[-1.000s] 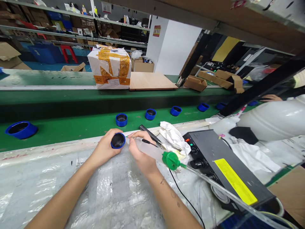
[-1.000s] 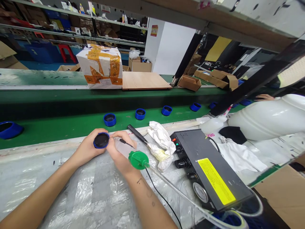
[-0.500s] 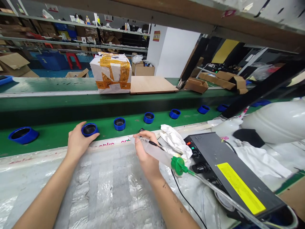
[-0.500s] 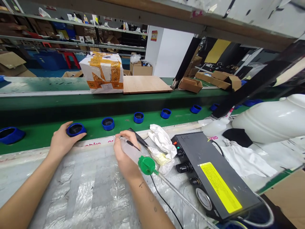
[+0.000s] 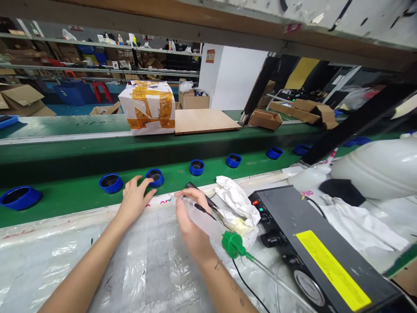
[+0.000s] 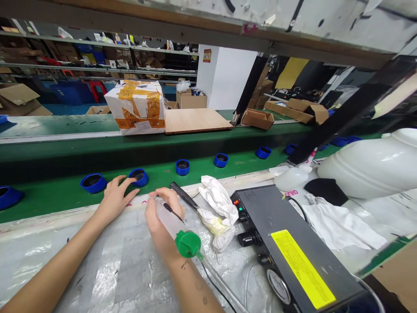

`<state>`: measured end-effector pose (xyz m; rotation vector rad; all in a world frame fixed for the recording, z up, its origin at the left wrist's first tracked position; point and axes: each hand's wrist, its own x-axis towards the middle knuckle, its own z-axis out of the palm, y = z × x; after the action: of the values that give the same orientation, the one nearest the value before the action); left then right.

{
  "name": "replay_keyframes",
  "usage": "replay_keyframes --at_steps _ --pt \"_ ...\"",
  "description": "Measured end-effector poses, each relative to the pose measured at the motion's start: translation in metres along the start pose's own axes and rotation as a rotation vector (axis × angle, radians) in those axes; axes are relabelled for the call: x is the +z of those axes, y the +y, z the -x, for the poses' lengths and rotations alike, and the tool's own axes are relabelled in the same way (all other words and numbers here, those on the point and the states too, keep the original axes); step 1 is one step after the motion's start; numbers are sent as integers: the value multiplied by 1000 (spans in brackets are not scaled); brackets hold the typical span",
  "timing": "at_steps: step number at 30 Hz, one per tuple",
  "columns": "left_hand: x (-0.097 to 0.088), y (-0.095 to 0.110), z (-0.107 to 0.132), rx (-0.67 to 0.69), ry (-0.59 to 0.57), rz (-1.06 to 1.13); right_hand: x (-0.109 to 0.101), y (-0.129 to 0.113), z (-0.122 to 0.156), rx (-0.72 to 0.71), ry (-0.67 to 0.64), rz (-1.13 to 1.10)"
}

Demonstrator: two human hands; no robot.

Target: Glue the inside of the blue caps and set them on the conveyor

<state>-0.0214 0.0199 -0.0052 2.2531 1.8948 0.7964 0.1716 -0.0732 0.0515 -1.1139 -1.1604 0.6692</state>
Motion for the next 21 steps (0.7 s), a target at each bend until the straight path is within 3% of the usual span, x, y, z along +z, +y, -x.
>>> replay_keyframes --at_steps 3,9,16,21 --pt "1 -4 0 6 8 131 -1 2 0 27 20 17" --pt "-15 5 20 135 13 356 -3 12 3 32 37 6" --pt "-11 23 26 32 -42 407 -1 17 5 31 -4 -47" --pt "-12 26 24 141 -58 403 2 19 3 -10 -94 -50"
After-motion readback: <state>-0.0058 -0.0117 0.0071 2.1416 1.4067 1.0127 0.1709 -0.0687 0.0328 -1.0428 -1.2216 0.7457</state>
